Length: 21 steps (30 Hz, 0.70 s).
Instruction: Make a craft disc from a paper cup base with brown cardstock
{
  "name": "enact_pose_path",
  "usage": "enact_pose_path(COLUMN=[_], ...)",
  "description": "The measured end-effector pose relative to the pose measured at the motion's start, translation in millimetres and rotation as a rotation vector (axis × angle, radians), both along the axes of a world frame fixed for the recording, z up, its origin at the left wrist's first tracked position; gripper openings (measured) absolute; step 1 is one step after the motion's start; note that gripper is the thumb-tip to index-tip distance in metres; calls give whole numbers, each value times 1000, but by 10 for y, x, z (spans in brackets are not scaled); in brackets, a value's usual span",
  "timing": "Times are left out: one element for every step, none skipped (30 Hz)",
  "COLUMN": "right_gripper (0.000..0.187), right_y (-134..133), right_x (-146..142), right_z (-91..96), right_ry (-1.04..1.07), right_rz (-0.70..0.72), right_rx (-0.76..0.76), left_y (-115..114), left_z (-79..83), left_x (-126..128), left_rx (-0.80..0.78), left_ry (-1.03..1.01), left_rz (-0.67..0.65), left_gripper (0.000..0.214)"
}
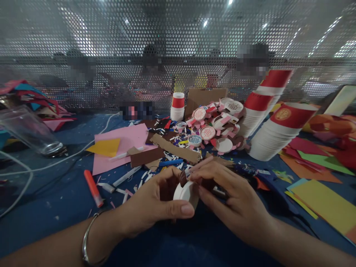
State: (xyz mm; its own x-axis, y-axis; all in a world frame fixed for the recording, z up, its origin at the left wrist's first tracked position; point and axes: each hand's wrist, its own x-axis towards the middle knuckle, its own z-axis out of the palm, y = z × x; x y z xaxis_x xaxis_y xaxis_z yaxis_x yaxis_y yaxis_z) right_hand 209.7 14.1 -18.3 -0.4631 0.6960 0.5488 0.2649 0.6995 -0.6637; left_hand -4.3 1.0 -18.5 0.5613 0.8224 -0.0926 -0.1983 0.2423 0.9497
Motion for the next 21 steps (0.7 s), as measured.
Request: enact_pose_path(right_gripper=[24, 24, 24, 23, 21, 18, 15, 13, 11, 9, 9, 11, 13, 16, 19, 21, 22, 22, 23, 23, 25], right_y=[-2, -6, -13, -20, -28, -36, -43, -48, -52, -54, -54, -52, -50, -47, -44, -41, -39, -37, -35, -34, -34], right_x=[1, 3, 5, 7, 9, 10, 11, 10, 7, 3, -3, -10, -18, -26, -33, -38, -42, -43, -43, -42, -40], right_z=[1, 4, 7, 10, 13, 15, 18, 23, 30, 39, 51, 63, 76, 87, 94, 97, 95, 90, 82, 74, 66], right_ry=[7, 10, 16, 23, 34, 47, 60, 69, 73, 68, 59, 49, 44, 43, 46, 53, 61, 74, 90, 110, 134], right_rz=[3, 3, -2, -10, -22, -36, -49, -60, -69, -72, -67, -55, -38, -18, 6, 31, 53, 74, 95, 114, 130], right_rx=[-3, -11, -23, -40, -59, -79, -96, -111, -122, -135, -151, -175, -205, -240, -275, -312, -351, -393, -440, -493, -546], left_y=[-7, -15, -24, -32, -37, -39, -37, -30, -19, -5, 9, 22, 32, 38, 39, 35, 28, 18, 8, -2, -9], left_z=[-5, -8, -7, -2, 7, 19, 34, 48, 62, 71, 75, 73, 65, 53, 36, 20, 4, -8, -15, -17, -15], left_x=[1, 0, -6, -14, -25, -36, -48, -57, -64, -67, -66, -63, -57, -49, -41, -34, -29, -25, -22, -21, -21], left_rx=[28, 65, 117, 185, 269, 373, 493, 625, 757, 876, 975, 1049, 1101, 1134, 1152, 1162, 1167, 1172, 1171, 1160, 1141], left_ry=[17, 53, 107, 182, 267, 350, 425, 490, 550, 599, 638, 670, 688, 699, 707, 716, 725, 730, 735, 742, 746], left_rz=[13, 38, 74, 126, 183, 233, 272, 293, 300, 300, 299, 304, 315, 330, 343, 354, 363, 369, 370, 368, 360], left_gripper=[51, 52, 54, 56, 58, 60, 62, 62, 62, 61, 61, 61, 62, 63, 64, 64, 64, 64, 64, 65, 67])
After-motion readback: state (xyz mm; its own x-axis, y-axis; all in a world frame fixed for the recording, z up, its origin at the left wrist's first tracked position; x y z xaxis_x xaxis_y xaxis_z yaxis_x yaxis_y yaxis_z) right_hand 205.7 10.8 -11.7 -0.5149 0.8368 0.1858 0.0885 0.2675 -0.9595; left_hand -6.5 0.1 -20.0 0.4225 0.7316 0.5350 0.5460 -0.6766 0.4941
